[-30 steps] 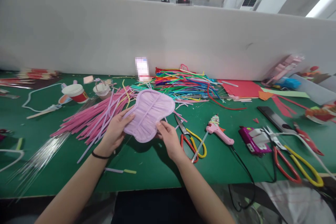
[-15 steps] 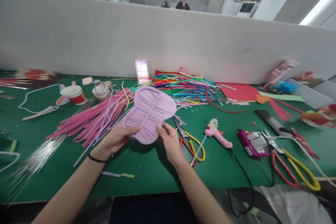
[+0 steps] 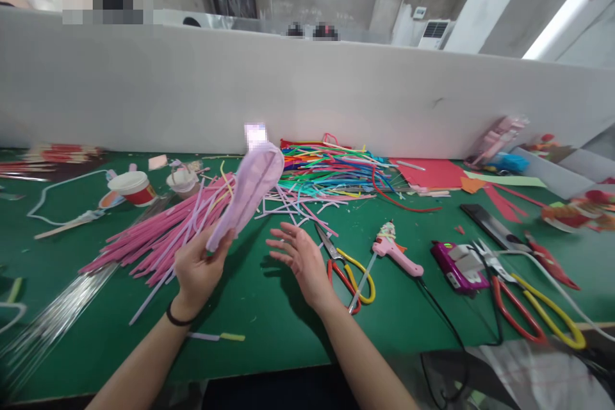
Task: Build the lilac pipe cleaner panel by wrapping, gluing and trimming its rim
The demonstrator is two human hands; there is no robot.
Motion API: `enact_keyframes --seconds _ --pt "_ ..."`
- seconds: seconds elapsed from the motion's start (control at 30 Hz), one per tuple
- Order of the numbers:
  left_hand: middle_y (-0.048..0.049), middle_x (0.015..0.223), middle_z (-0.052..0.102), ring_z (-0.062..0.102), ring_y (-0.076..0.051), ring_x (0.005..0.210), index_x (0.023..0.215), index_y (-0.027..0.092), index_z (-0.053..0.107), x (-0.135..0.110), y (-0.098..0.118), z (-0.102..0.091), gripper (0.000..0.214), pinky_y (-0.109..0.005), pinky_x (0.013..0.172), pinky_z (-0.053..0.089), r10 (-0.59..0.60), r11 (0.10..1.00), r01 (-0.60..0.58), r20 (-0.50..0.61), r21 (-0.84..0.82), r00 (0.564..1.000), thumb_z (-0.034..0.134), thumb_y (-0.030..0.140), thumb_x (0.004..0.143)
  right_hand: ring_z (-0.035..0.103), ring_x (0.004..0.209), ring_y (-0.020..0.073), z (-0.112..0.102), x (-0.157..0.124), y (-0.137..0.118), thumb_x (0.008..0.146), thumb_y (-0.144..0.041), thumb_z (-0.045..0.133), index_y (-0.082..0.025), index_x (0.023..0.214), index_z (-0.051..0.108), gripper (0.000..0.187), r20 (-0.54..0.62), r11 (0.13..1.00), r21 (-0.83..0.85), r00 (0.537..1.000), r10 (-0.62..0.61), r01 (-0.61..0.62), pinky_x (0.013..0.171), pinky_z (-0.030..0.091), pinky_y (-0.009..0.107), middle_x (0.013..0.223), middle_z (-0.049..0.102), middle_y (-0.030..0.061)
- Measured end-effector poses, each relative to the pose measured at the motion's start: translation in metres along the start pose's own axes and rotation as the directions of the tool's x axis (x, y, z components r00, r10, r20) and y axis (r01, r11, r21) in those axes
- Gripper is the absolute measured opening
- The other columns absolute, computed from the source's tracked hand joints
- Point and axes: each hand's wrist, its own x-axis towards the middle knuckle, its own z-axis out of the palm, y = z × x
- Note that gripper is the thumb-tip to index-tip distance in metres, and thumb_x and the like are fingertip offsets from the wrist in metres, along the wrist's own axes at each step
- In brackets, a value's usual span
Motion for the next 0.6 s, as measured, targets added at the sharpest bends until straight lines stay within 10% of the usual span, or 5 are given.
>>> enact_keyframes --seconds 0.17,0.3,0.6 --pt "-0.0022 0.135 0.066 0.057 -0.026 0.132 0.134 0.034 0.064 0.002 -0.003 0.005 0.043 -0.044 0.114 0.044 0.432 0.764 -0.574 0.427 0.296 0.794 0.055 0.016 0.095 0.069 0.106 0.0227 -0.001 0.003 0.003 0.082 -0.058 0.072 -0.028 0.117 0.066 0.047 0.012 0.995 0.084 0.998 -0.058 0.057 0.091 0.055 0.039 0.119 0.072 0.0058" --pt "-0.0045 0.141 0.062 0.060 -0.026 0.129 0.142 0.033 0.056 0.004 -0.005 0.011 0.051 -0.040 0.113 0.045 0.402 0.685 -0.664 0.604 0.300 0.688 0.064 0.025 0.093 0.071 0.090 0.0194 -0.004 0.007 0.003 0.080 -0.043 0.076 -0.025 0.104 0.067 0.031 -0.167 0.997 0.023 0.984 -0.068 0.073 0.085 0.055 0.034 0.106 0.075 0.0022" --pt "-0.0088 0.144 0.060 0.058 -0.030 0.131 0.143 0.029 0.057 0.002 -0.001 0.014 0.065 -0.044 0.113 0.043 0.356 0.634 -0.711 0.700 0.306 0.619 0.067 0.058 0.085 0.069 0.100 0.0239 -0.005 0.005 0.001 0.085 -0.054 0.068 -0.022 0.105 0.067 0.038 -0.207 0.993 -0.081 0.973 -0.100 0.085 0.083 0.056 0.034 0.109 0.075 0.0050"
